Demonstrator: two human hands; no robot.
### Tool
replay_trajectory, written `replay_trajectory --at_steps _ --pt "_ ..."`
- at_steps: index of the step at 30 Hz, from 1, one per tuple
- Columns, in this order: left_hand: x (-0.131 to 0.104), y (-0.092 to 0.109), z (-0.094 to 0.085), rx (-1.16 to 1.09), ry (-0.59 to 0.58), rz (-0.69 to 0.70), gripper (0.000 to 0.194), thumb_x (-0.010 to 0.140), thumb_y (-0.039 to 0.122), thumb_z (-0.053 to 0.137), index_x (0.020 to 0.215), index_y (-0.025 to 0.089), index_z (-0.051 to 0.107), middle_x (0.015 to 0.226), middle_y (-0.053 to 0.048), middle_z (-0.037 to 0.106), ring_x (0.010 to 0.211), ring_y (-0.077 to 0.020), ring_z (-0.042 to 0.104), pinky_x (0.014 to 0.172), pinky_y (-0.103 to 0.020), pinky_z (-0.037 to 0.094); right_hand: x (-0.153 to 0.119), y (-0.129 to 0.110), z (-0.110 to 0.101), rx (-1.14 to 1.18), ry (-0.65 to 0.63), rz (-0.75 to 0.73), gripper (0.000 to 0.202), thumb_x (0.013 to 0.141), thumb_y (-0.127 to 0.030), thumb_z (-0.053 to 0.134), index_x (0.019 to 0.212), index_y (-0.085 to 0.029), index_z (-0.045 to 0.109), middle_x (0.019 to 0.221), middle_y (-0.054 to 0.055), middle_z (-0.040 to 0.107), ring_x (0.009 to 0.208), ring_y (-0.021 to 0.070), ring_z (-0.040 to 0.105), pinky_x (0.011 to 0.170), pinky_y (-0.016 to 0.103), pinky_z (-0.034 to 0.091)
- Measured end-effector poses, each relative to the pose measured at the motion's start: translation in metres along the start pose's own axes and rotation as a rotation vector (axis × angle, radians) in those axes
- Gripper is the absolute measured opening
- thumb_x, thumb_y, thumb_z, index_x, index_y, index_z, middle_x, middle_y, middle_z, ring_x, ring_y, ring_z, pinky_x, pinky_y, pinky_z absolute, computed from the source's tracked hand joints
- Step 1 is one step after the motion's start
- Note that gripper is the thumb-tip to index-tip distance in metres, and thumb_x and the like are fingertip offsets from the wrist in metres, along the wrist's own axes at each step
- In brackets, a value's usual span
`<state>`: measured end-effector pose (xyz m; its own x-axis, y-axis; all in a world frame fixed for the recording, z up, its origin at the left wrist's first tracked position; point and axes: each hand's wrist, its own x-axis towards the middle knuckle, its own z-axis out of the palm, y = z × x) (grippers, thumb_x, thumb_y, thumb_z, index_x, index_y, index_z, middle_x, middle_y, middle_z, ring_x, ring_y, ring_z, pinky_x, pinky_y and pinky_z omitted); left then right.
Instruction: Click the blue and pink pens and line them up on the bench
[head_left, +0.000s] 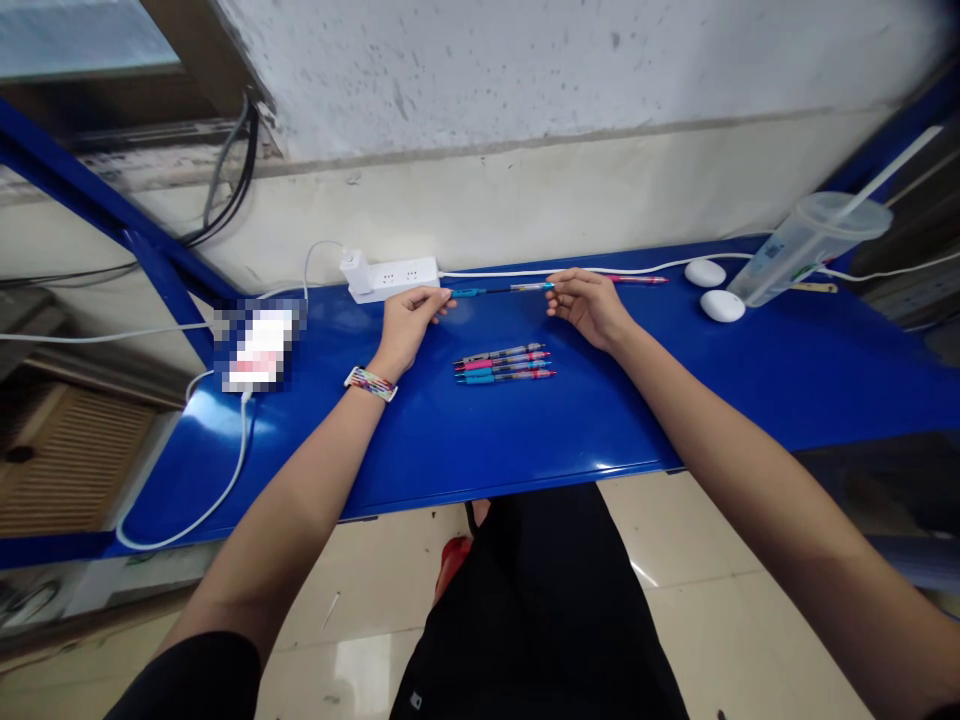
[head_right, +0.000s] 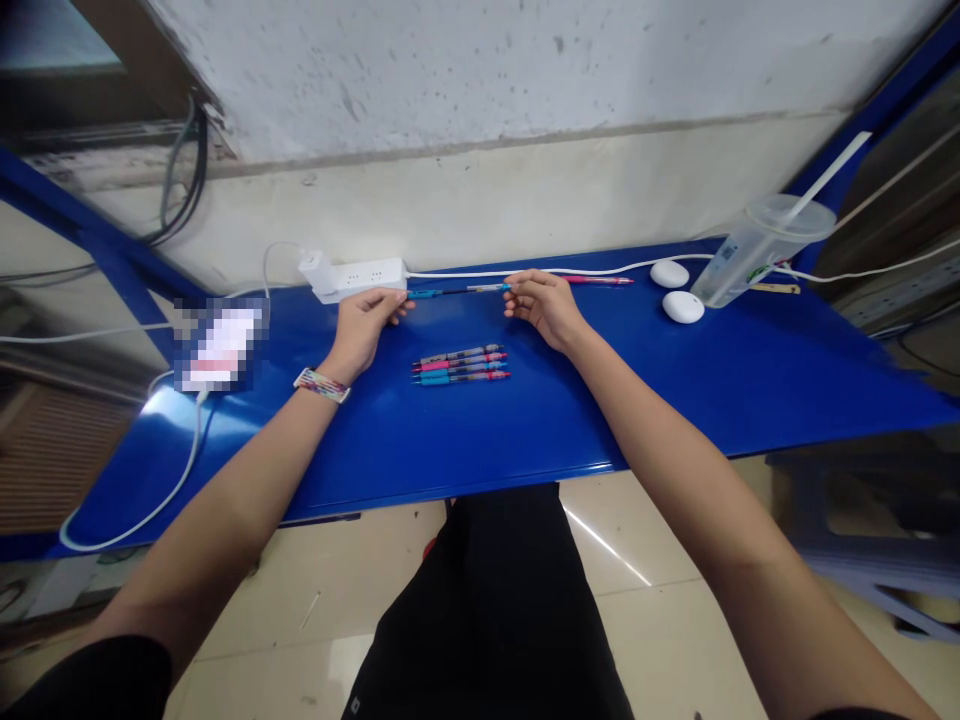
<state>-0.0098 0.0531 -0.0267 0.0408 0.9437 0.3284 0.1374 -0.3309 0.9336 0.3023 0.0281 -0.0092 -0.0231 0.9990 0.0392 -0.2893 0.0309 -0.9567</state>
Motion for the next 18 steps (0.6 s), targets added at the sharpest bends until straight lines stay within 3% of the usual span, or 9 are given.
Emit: replay_trajectory --at_steps 8,18 --pt "0.0013 -0.0018 -0.0006 -0.009 0.012 -0.003 0.032 0.094 0.051 0.082 0.076 0.024 0.082 0.085 -0.009 0.084 0.069 -0.0152 0.068 0.064 -0.031 0.053 -0.0011 -0.0011 0.0022 -0.056 0.05 -0.009 0.011 0.08 -0.013 0.075 0.085 -0.022 0.076 0.076 0.002 0.072 0.07 0.0146 0.068 0.069 0.029 0.061" --pt "0.0022 -0.0033 0.0005 0.02 0.048 -0.022 0.04 0.096 0.058 0.079 0.079 0.022 0.08 0.084 -0.009 0.082 0.071 -0.0157 0.07 0.066 -0.031 0.054 0.0012 -0.0017 -0.0017 -0.011 0.109 -0.046 0.013 0.076 -0.012 0.071 0.081 -0.022 0.077 0.07 0.002 0.072 0.064 0.0141 0.066 0.066 0.028 0.06"
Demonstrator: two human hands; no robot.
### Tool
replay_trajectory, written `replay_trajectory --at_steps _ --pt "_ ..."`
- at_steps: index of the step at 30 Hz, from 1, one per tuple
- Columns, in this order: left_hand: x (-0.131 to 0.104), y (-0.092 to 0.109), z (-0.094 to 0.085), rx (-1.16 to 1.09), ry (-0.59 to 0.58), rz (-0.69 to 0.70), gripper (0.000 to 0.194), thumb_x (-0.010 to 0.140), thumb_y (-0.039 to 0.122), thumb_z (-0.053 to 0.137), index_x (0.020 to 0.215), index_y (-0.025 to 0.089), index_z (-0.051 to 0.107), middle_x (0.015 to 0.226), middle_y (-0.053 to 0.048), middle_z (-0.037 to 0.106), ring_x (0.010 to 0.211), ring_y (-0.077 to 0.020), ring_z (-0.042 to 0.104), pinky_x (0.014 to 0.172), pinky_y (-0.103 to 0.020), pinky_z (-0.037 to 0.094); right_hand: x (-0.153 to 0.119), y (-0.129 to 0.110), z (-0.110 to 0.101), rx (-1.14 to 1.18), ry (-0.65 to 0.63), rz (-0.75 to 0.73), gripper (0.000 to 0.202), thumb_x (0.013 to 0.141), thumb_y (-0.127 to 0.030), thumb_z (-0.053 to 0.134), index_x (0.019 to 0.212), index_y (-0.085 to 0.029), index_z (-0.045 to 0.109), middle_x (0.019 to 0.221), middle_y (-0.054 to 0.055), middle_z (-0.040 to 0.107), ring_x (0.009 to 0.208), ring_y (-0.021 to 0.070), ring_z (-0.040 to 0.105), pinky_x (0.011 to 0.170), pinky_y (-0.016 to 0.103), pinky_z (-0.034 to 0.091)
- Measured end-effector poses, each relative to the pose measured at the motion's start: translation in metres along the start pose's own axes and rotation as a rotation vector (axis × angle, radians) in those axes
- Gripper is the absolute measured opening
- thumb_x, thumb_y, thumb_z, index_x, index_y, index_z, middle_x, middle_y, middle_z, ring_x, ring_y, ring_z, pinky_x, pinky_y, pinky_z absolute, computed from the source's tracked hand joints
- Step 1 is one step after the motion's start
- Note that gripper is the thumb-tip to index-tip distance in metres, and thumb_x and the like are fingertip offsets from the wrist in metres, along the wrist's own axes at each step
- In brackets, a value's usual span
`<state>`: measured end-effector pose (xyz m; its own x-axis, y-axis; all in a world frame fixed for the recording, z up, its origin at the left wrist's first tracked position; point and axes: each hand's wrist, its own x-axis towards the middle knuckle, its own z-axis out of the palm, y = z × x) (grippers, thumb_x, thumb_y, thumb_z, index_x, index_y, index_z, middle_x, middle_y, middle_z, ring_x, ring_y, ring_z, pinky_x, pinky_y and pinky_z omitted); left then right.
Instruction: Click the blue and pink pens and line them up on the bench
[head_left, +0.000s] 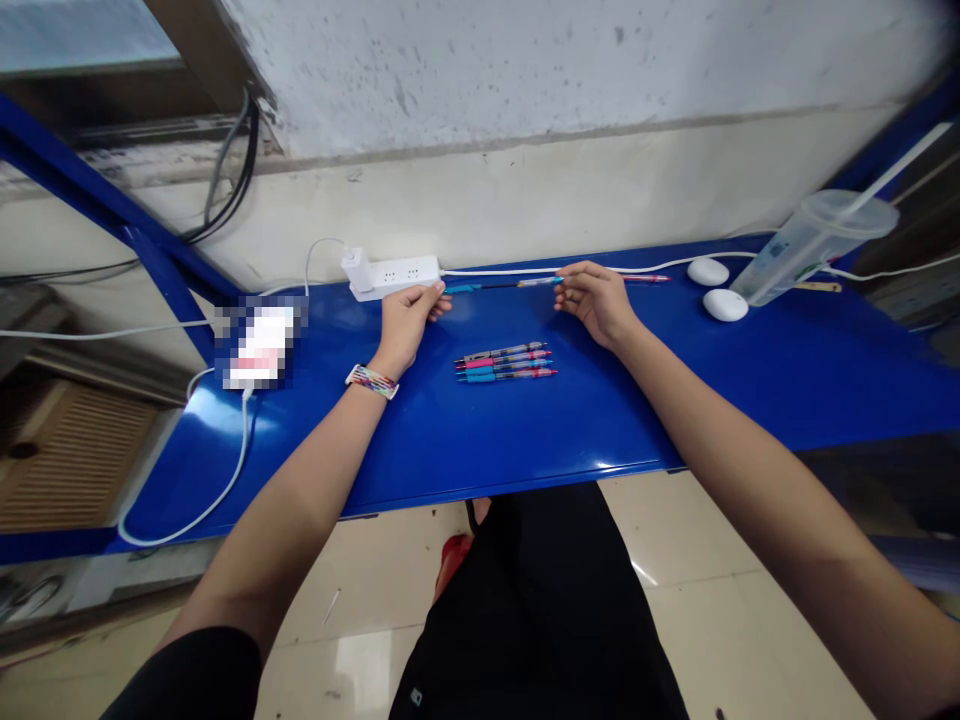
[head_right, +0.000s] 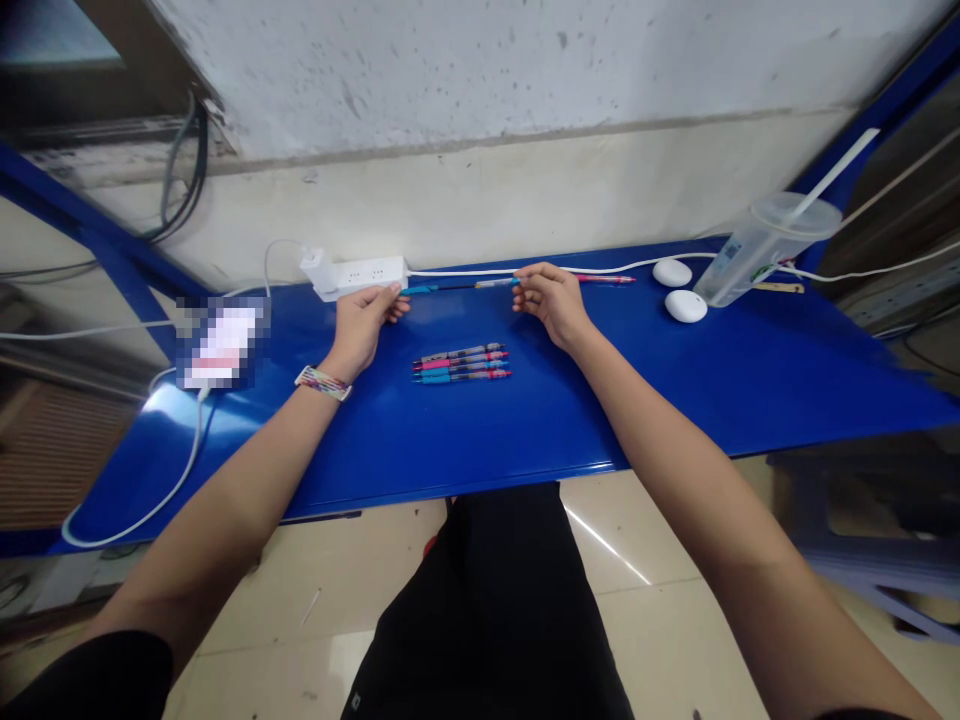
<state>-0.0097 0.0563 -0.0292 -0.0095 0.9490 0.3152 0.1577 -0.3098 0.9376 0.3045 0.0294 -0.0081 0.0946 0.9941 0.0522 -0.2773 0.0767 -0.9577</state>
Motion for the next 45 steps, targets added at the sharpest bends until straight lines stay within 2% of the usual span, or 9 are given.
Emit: replay_trajectory --at_steps 7,19,25,33,38,45 --pt "0.0012 -0.0026 0.0003 -0.04 0.017 -0.012 0.035 0.096 0.052 0.08 0.078 0.022 0.081 0.081 -0.009 0.083 0.068 -0.0146 0.07 0.066 -0.03 0.054 0.001 0.0008 -0.0013 -0.02 0.034 0.002 0.012 0.078 -0.013 0.071 0.082 -0.022 0.076 0.071 0.001 0.072 0.065 0.0135 0.066 0.066 0.027 0.06" --pt "0.0001 -0.0011 0.0024 -0.006 0.031 -0.018 0.043 0.098 0.06 0.078 0.078 0.022 0.079 0.076 -0.009 0.08 0.068 -0.0159 0.071 0.067 -0.032 0.056 0.0008 0.0007 -0.0007 -0.04 0.034 -0.003 0.007 0.082 -0.016 0.077 0.082 -0.022 0.074 0.073 0.001 0.07 0.065 0.0132 0.065 0.066 0.028 0.06" --pt "0.0004 -0.002 0.0028 -0.024 0.044 -0.033 0.043 0.099 0.057 0.078 0.077 0.021 0.08 0.075 -0.009 0.08 0.066 -0.0149 0.072 0.068 -0.031 0.057 0.0013 0.0005 -0.0015 -0.012 0.036 -0.001 0.012 0.078 -0.012 0.069 0.082 -0.022 0.076 0.072 0.002 0.071 0.064 0.013 0.065 0.065 0.027 0.06" --pt "0.0 -0.0021 0.0033 -0.003 0.056 -0.038 0.046 0.098 0.061 0.078 0.078 0.019 0.08 0.075 -0.009 0.081 0.068 -0.0159 0.074 0.069 -0.031 0.059 0.0009 0.0007 -0.0008 -0.032 0.042 -0.006 0.008 0.079 -0.017 0.075 0.082 -0.023 0.072 0.072 0.001 0.069 0.065 0.0141 0.065 0.066 0.029 0.06" --pt "0.0004 -0.0027 0.0035 -0.006 0.052 -0.031 0.043 0.1 0.056 0.077 0.078 0.02 0.081 0.076 -0.009 0.081 0.068 -0.0157 0.074 0.069 -0.031 0.059 0.001 0.0008 -0.0006 -0.038 0.035 -0.012 0.009 0.081 -0.019 0.079 0.082 -0.023 0.071 0.073 0.002 0.069 0.066 0.0148 0.065 0.068 0.03 0.061" --pt "-0.0028 0.0017 0.0038 -0.002 0.041 -0.016 0.039 0.101 0.051 0.078 0.078 0.02 0.083 0.078 -0.009 0.083 0.068 -0.0156 0.074 0.072 -0.032 0.06 0.0006 0.0 0.0 -0.009 0.037 -0.011 0.009 0.08 -0.013 0.074 0.08 -0.022 0.075 0.071 0.002 0.071 0.064 0.0137 0.065 0.065 0.028 0.06"
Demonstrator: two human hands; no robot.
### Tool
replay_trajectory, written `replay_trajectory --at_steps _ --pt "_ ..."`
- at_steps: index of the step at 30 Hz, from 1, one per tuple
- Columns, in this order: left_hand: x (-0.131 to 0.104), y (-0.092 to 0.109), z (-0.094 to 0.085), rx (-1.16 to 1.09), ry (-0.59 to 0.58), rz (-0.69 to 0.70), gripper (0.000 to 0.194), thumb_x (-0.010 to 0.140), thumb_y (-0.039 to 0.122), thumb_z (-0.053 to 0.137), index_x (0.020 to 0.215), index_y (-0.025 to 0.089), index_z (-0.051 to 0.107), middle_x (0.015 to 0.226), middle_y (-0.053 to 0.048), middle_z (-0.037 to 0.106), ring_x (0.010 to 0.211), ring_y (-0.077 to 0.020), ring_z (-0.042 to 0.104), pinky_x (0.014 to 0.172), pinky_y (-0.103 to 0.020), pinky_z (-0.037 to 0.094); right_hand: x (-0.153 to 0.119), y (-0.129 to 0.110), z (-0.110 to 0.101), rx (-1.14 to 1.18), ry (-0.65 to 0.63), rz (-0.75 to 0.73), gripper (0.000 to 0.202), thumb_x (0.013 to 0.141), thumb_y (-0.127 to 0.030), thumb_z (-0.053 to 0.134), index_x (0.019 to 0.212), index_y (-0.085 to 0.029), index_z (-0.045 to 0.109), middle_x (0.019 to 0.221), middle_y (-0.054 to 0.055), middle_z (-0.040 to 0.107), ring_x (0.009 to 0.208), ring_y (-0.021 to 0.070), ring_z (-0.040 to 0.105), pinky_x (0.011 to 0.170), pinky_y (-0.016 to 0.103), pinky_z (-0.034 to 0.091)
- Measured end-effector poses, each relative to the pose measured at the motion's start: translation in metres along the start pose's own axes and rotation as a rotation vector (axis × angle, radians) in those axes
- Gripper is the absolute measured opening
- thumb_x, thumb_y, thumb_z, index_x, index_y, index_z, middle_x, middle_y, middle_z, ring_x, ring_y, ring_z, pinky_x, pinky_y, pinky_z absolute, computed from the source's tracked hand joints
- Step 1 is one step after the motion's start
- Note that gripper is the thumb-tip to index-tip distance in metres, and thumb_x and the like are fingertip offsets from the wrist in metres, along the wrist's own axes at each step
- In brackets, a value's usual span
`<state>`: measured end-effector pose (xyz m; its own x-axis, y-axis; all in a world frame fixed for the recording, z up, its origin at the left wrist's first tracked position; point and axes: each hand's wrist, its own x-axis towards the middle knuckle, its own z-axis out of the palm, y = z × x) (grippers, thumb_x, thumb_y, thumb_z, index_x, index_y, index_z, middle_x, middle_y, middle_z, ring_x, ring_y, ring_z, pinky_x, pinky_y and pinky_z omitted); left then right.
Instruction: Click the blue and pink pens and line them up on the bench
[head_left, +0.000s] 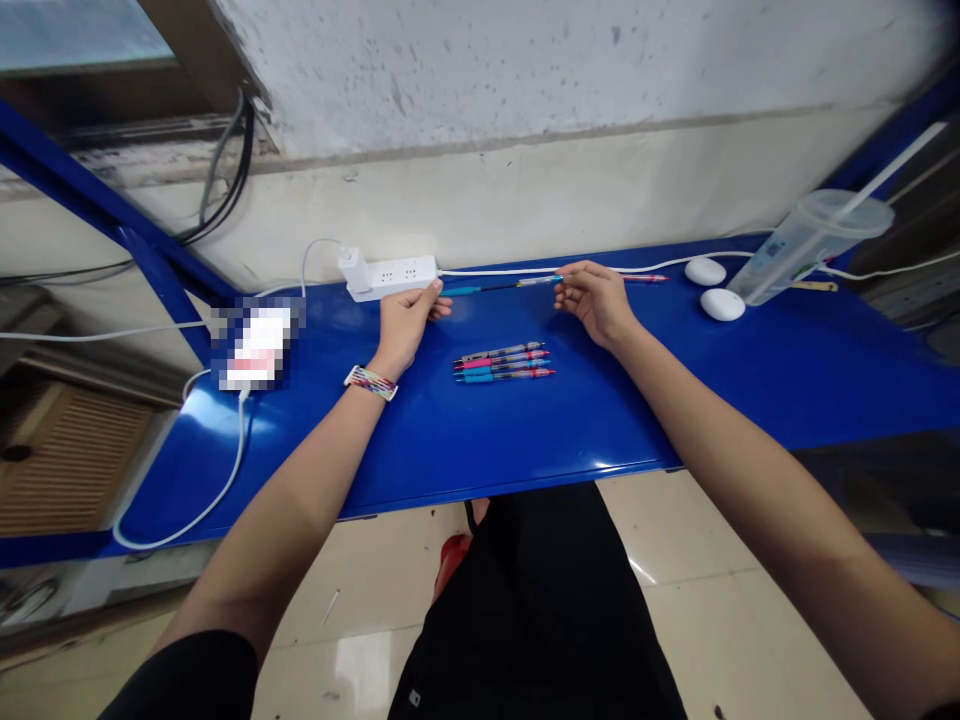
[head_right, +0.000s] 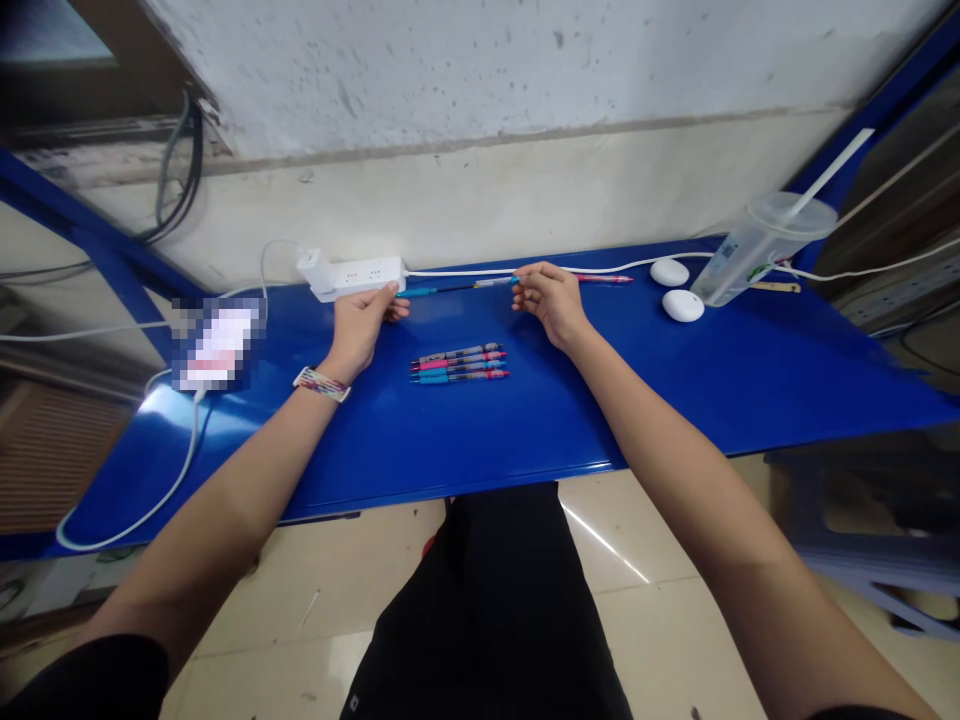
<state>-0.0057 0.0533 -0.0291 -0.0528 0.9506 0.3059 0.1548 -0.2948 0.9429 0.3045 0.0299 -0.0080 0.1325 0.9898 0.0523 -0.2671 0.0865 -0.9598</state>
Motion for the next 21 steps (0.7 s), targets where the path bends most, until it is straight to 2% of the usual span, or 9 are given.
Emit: replay_trajectory --at_steps 3,7,14,16,19,21 --pt "-0.005 0.006 0.001 0.057 -0.073 0.035 0.037 0.1 0.051 0.08 0.079 0.021 0.085 0.084 -0.009 0.086 0.074 -0.0172 0.077 0.077 -0.032 0.062 -0.002 0.004 0.002 -0.009 -0.035 -0.023 0.009 0.079 -0.014 0.077 0.081 -0.022 0.077 0.07 0.001 0.071 0.064 0.0136 0.066 0.065 0.028 0.061" --pt "-0.01 0.012 0.002 0.14 -0.204 0.096 0.034 0.098 0.054 0.082 0.085 0.023 0.087 0.089 -0.008 0.088 0.081 -0.02 0.079 0.085 -0.035 0.062 -0.007 0.011 0.008 -0.032 -0.156 -0.032 0.009 0.078 -0.02 0.084 0.087 -0.021 0.081 0.075 0.002 0.075 0.069 0.0155 0.071 0.07 0.031 0.065" --pt "-0.008 0.011 0.003 0.174 -0.251 0.109 0.048 0.105 0.059 0.07 0.077 0.021 0.081 0.077 -0.007 0.082 0.075 -0.0179 0.075 0.083 -0.033 0.059 -0.01 0.013 0.014 -0.045 -0.223 -0.048 0.022 0.075 -0.028 0.092 0.092 -0.021 0.081 0.08 0.003 0.078 0.075 0.0182 0.076 0.077 0.036 0.069" --pt "-0.008 0.01 0.003 0.172 -0.252 0.12 0.041 0.105 0.053 0.072 0.08 0.021 0.08 0.078 -0.005 0.081 0.076 -0.0177 0.074 0.082 -0.033 0.059 -0.009 0.013 0.014 -0.037 -0.226 -0.05 0.023 0.073 -0.029 0.093 0.091 -0.02 0.081 0.079 0.003 0.078 0.074 0.0184 0.075 0.076 0.037 0.069" --pt "-0.008 0.009 0.003 0.124 -0.239 0.172 0.013 0.096 0.035 0.083 0.093 0.023 0.081 0.085 -0.003 0.081 0.081 -0.0176 0.074 0.08 -0.032 0.059 -0.008 0.013 0.013 -0.029 -0.224 -0.044 0.023 0.074 -0.03 0.094 0.09 -0.02 0.082 0.08 0.004 0.078 0.073 0.0185 0.075 0.076 0.037 0.069" --pt "-0.008 0.008 0.003 0.082 -0.243 0.202 0.011 0.092 0.027 0.085 0.101 0.025 0.079 0.086 -0.001 0.079 0.08 -0.0172 0.074 0.078 -0.032 0.059 -0.008 0.013 0.013 -0.021 -0.229 -0.04 0.024 0.074 -0.031 0.095 0.092 -0.021 0.082 0.081 0.004 0.079 0.075 0.019 0.075 0.077 0.038 0.069"
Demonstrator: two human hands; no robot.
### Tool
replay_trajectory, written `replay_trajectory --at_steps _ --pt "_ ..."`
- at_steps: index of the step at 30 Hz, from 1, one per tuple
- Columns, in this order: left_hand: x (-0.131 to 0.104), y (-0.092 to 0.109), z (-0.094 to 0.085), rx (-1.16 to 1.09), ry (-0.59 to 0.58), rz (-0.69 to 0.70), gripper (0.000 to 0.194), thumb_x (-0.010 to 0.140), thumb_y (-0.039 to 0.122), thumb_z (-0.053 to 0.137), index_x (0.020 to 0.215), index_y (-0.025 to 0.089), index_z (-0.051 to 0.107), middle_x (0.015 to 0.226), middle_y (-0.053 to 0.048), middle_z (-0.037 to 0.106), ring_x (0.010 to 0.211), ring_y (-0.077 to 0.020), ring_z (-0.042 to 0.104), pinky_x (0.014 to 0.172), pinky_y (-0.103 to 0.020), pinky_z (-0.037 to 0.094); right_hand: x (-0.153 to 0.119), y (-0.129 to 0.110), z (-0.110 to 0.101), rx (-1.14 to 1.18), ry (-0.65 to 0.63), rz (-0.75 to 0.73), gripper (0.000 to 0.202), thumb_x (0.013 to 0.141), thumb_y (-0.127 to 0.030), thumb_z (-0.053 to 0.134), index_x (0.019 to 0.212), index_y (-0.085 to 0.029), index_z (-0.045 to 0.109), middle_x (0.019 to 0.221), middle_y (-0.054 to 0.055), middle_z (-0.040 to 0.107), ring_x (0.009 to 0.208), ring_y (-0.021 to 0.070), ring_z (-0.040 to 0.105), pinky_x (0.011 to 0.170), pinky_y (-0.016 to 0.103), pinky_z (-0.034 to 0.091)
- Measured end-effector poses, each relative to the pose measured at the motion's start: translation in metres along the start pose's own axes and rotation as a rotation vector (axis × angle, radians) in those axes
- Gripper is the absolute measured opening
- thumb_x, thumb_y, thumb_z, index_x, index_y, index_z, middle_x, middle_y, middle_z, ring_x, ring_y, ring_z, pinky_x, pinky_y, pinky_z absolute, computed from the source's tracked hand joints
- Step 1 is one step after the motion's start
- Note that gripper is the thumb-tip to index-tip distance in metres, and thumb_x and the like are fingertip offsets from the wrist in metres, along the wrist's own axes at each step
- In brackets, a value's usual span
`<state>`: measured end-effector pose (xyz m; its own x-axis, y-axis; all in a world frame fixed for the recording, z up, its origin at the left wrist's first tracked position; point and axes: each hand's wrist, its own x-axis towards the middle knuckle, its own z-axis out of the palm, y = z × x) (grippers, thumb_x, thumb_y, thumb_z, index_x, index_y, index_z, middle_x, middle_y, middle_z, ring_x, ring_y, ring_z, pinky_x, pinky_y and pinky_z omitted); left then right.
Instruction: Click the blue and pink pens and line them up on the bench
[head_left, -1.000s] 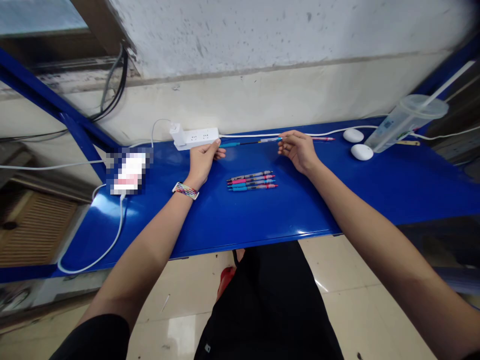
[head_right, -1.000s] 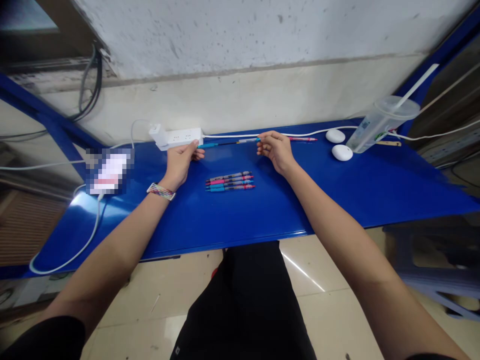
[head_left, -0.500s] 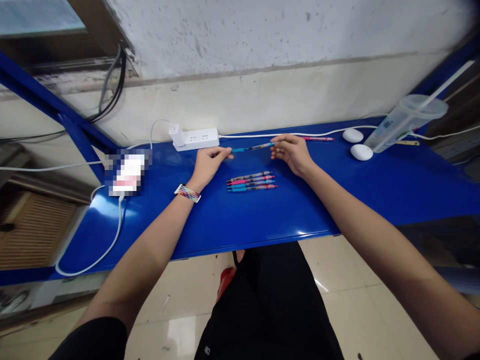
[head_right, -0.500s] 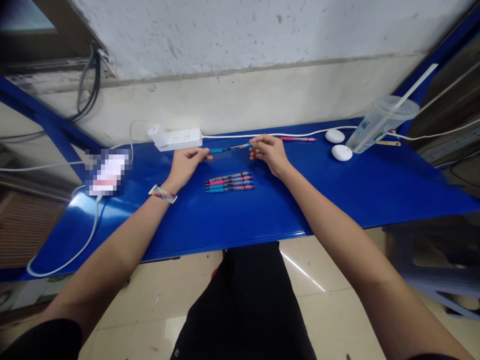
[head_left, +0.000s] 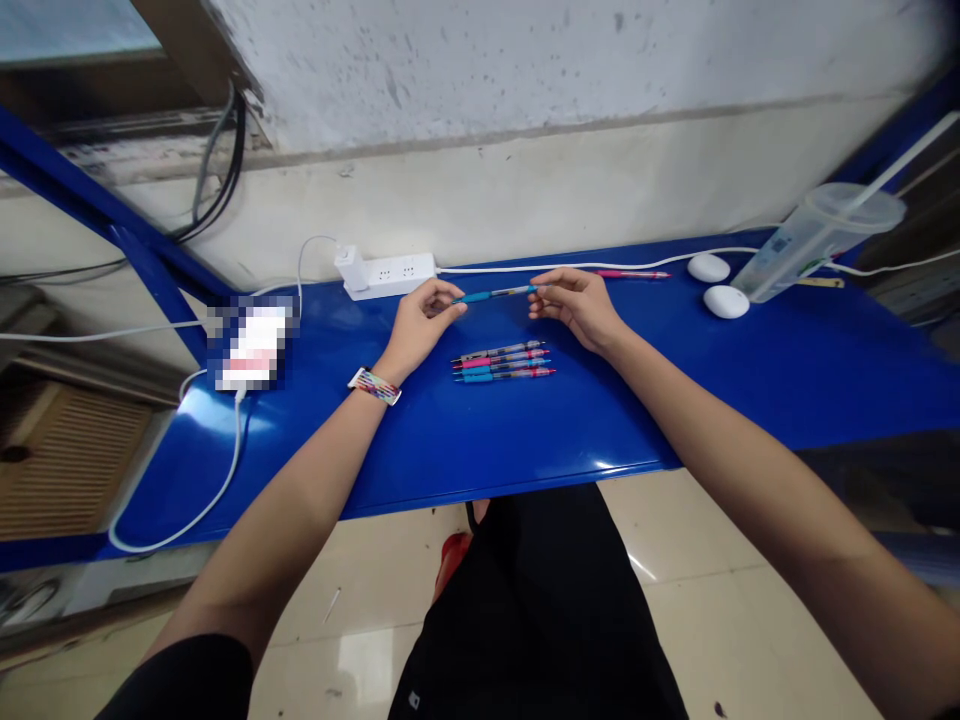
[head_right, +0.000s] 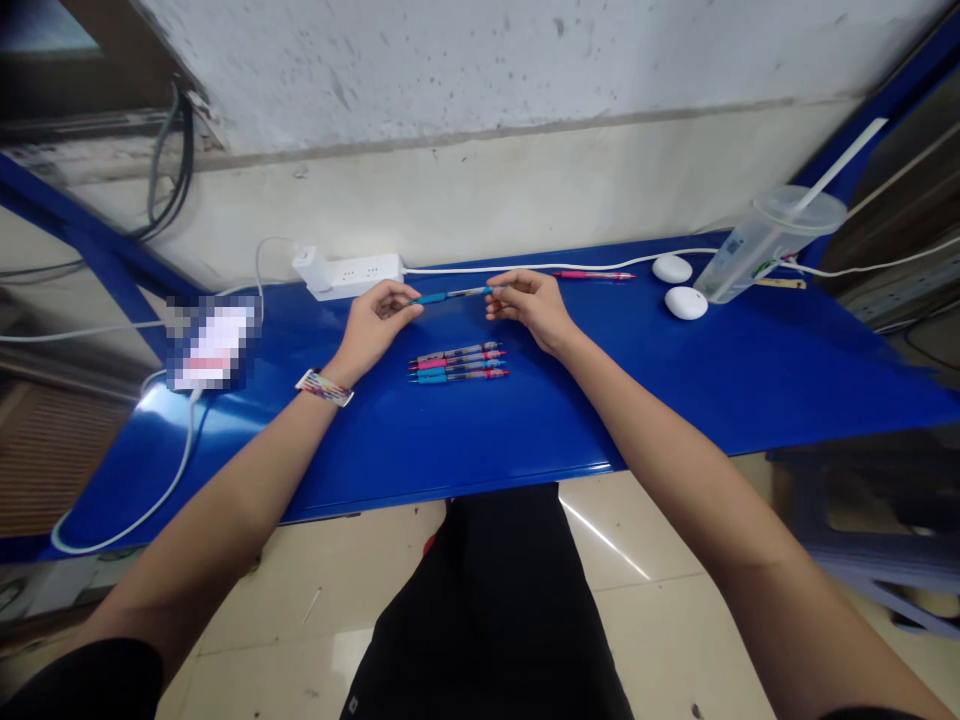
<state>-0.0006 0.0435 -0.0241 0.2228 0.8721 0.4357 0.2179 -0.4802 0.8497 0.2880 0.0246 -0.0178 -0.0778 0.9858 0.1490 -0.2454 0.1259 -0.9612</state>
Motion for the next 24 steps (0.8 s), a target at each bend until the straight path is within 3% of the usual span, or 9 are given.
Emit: replay_trajectory --at_steps 5,10,14,19,24 --pt "0.001 -0.003 0.0 -0.076 -0.028 0.002 0.008 0.099 0.03 0.078 0.105 0.024 0.076 0.082 -0.002 0.077 0.082 -0.0166 0.076 0.081 -0.032 0.061 -0.001 0.0 0.001 0.025 -0.017 0.006 0.027 0.075 -0.032 0.097 0.094 -0.02 0.082 0.084 0.005 0.08 0.077 0.0186 0.076 0.081 0.038 0.069" --pt "0.002 -0.006 -0.002 -0.01 0.0 0.025 0.025 0.093 0.032 0.087 0.114 0.024 0.075 0.109 -0.006 0.081 0.1 -0.0196 0.078 0.077 -0.028 0.061 0.0 0.0 0.0 0.038 -0.042 0.002 0.033 0.074 -0.035 0.101 0.096 -0.019 0.082 0.085 0.004 0.081 0.077 0.0184 0.078 0.081 0.038 0.07" --pt "0.002 -0.009 -0.001 -0.045 -0.016 0.002 0.019 0.109 0.038 0.069 0.122 0.024 0.071 0.088 -0.003 0.078 0.086 -0.0173 0.079 0.083 -0.032 0.063 0.001 0.0 -0.001 0.052 -0.062 -0.01 0.037 0.073 -0.036 0.104 0.097 -0.018 0.083 0.085 0.004 0.082 0.077 0.0176 0.078 0.08 0.036 0.071" --pt "0.002 -0.012 0.0 -0.011 0.008 0.047 0.042 0.092 0.023 0.086 0.129 0.026 0.066 0.105 -0.004 0.079 0.101 -0.0199 0.08 0.082 -0.03 0.062 -0.001 -0.001 0.0 0.027 -0.061 0.015 0.035 0.076 -0.035 0.102 0.098 -0.018 0.082 0.086 0.005 0.081 0.077 0.0176 0.078 0.081 0.037 0.071" --pt "0.002 -0.009 0.0 -0.012 -0.027 0.035 0.022 0.104 0.029 0.074 0.125 0.025 0.07 0.093 -0.002 0.079 0.089 -0.0179 0.079 0.083 -0.032 0.063 -0.001 -0.002 0.001 0.024 -0.053 0.022 0.034 0.075 -0.035 0.103 0.097 -0.019 0.082 0.085 0.004 0.081 0.077 0.0175 0.077 0.081 0.037 0.071"
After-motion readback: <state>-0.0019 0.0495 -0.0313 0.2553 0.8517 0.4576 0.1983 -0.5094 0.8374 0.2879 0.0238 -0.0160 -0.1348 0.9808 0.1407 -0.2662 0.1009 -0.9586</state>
